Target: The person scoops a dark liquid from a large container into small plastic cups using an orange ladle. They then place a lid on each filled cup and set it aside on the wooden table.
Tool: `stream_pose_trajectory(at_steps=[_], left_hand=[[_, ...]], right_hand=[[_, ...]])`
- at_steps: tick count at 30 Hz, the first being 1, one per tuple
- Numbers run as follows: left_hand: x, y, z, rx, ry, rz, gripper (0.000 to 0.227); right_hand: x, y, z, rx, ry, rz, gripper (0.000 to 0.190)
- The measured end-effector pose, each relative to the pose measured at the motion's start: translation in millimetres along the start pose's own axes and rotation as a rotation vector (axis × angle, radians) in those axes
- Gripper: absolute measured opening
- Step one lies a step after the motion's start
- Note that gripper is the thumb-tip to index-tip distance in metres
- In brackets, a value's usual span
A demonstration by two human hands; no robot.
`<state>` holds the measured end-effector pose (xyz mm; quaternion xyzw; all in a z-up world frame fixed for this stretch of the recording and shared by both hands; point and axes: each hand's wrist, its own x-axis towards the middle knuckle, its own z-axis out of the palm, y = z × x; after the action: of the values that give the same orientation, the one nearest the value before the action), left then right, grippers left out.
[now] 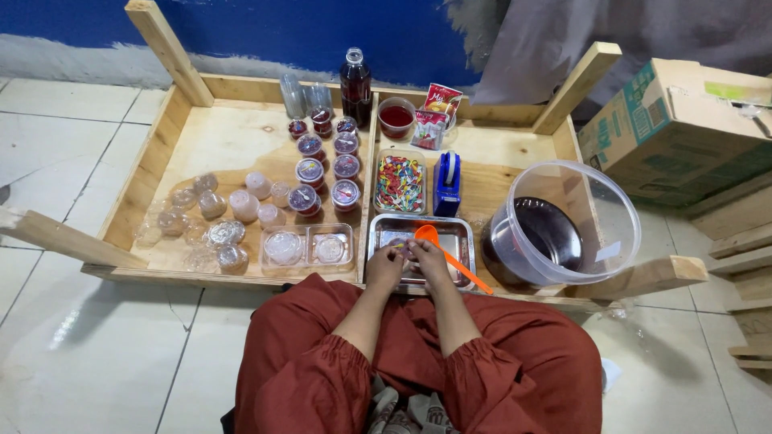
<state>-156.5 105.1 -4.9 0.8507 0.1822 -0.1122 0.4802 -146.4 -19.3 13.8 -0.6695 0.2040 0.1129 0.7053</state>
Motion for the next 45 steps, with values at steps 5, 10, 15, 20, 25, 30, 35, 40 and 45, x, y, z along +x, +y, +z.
stream_pose_trajectory(at_steps=[5,10,15,20,25,30,35,40,45], left_hand=[[-9.0,6.6,-2.9,0.047,-0.032,-0.018,0.021],[-14.0,11.3,-8.8,0.079,-0.067,-0.032,0.018],[-13.2,13.4,-8.0,0.096,-0.075,-0.043,0.018],[-11.1,12.5,-6.9,0.086,-0.085,-0.06,0.019],[-14.2,18.3,-9.5,0.11,-0.101,-0.058,0.022],[-9.7,14.3,-6.2,0.103,-0.105,-0.069,0.025],[-9.1,14.3,-6.2,0.045,-0.064,-0.147,0.024],[-4.3,9.5,-5.8,0.035,-0.004,-0.23,0.022],[-36.8,57.6,-44.1,0.034,0.067,-0.179,0.023]], right_hand=[[23.6,21.8,-0.7,-0.043,-0.039,0.04,0.026],[-1.5,-3.8,-3.1,-0.123,-0.037,-0.009,0.023],[13.8,5.7,-6.5,-0.126,-0.003,0.004,0.016],[0.3,-13.2,-3.0,-0.149,0.013,0.021,0.019],[-7.9,-22.4,-1.5,-0.221,-0.012,0.0,0.025],[7.7,-7.0,-4.1,-0.364,-0.019,-0.078,0.023],[27.0,6.8,-4.0,-0.402,0.0,-0.118,0.02],[35.3,10.7,2.6,-0.452,0.003,-0.152,0.018],[95.7,63.3,-5.8,-0.557,-0.001,-0.308,0.018]])
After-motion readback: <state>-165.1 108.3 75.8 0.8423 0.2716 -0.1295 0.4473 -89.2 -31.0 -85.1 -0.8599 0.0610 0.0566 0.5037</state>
